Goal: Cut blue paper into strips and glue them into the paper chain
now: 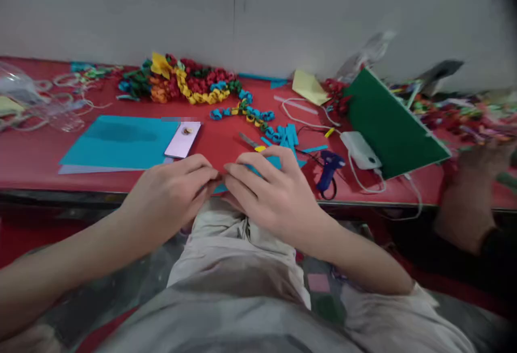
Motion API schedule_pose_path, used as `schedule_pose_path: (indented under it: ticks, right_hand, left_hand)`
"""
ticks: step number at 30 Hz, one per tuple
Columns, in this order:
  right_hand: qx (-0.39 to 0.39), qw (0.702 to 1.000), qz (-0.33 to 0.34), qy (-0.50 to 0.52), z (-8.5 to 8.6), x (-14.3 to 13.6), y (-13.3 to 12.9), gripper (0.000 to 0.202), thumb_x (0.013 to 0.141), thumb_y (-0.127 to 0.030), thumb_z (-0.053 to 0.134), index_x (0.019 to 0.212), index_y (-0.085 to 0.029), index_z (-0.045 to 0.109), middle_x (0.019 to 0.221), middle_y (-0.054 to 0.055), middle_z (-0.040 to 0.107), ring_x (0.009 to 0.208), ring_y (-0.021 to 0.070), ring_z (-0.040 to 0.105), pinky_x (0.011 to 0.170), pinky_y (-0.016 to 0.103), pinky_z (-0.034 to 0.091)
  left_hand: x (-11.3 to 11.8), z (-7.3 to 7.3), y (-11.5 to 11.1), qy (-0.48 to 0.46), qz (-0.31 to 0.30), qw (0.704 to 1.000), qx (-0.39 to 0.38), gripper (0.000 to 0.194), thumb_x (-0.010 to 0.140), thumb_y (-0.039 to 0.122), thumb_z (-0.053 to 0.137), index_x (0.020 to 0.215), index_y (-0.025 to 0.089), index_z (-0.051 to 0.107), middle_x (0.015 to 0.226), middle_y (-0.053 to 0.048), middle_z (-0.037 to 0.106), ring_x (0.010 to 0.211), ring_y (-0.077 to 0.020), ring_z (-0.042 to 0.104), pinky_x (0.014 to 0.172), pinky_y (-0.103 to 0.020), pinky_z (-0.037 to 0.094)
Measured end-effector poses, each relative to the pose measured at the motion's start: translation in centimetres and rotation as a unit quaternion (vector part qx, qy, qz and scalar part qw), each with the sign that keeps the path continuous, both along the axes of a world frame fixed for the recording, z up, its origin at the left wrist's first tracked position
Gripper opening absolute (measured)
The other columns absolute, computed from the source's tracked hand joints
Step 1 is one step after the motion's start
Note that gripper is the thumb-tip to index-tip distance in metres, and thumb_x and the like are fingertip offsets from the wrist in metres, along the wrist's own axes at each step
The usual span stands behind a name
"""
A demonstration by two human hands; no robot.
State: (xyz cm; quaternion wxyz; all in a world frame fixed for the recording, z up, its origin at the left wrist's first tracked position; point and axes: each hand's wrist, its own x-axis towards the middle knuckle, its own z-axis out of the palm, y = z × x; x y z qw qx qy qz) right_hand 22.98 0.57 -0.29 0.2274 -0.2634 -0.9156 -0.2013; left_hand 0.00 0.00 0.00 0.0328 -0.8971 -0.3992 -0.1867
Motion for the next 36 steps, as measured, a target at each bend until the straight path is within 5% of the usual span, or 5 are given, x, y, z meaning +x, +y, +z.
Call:
schedule_pose_path:
  ticks: [6, 15, 25, 31, 36]
  right_hand:
    - [-0.037, 0.997, -0.03, 0.056, 0.1, 0.3, -0.9, 0.017, 0.103, -0.016, 0.052, 0.097, -0.017, 0.069, 0.093, 0.003, 0.074, 0.096, 0.0189, 0.061, 0.095, 0.042, 0.034]
    - [-0.108, 0.993, -0.021, 0.052, 0.1, 0.2, -0.8, 0.023, 0.105, -0.021, 0.05, 0.089, -0.017, 0.066, 0.087, 0.003, 0.073, 0.088, 0.017, 0.059, 0.09, 0.039, 0.029]
    - [-0.129, 0.987, -0.055, 0.081, -3.2, 5.9, 0.4, 0.019, 0.104, -0.022, 0.055, 0.09, -0.019, 0.068, 0.088, 0.0, 0.076, 0.088, 0.0146, 0.065, 0.087, 0.037, 0.029]
    - [-0.055, 0.975, -0.11, 0.186, -2.1, 7.2, -0.1, 0.01, 0.1, -0.016, 0.059, 0.101, -0.022, 0.067, 0.108, 0.001, 0.079, 0.093, 0.0158, 0.069, 0.084, 0.036, 0.037]
    - [0.065, 0.983, -0.081, 0.149, -0.5, 3.9, -1.0, 0.04, 0.1, -0.026, 0.063, 0.14, -0.031, 0.058, 0.149, 0.0, 0.06, 0.113, 0.0197, 0.061, 0.088, 0.039, 0.041]
  left_hand:
    - [0.7, 2.2, -1.0, -0.001, 0.003, 1.0, -0.008, 0.021, 0.102, 0.03, 0.055, 0.097, 0.019, 0.073, 0.094, -0.002, 0.074, 0.081, -0.018, 0.069, 0.069, -0.029, 0.046]
    - [0.8, 2.6, -1.5, 0.056, 0.004, 0.997, -0.043, 0.025, 0.102, 0.031, 0.052, 0.096, 0.021, 0.073, 0.096, -0.002, 0.073, 0.082, -0.0191, 0.069, 0.073, -0.031, 0.048]
    - [-1.0, 2.8, -2.2, 0.065, -0.008, 0.998, -0.014, 0.027, 0.105, 0.03, 0.048, 0.093, 0.023, 0.072, 0.095, 0.001, 0.072, 0.082, -0.0159, 0.068, 0.071, -0.029, 0.046]
    - [-2.2, 5.1, -3.6, 0.122, 0.032, 0.974, 0.187, 0.019, 0.103, 0.022, 0.051, 0.103, 0.018, 0.07, 0.103, -0.004, 0.074, 0.088, -0.0251, 0.07, 0.072, -0.037, 0.049]
    - [-0.4, 4.7, -5.4, 0.172, 0.028, 0.932, 0.318, 0.018, 0.098, 0.013, 0.058, 0.11, 0.011, 0.071, 0.1, -0.01, 0.076, 0.086, -0.0278, 0.07, 0.072, -0.04, 0.052]
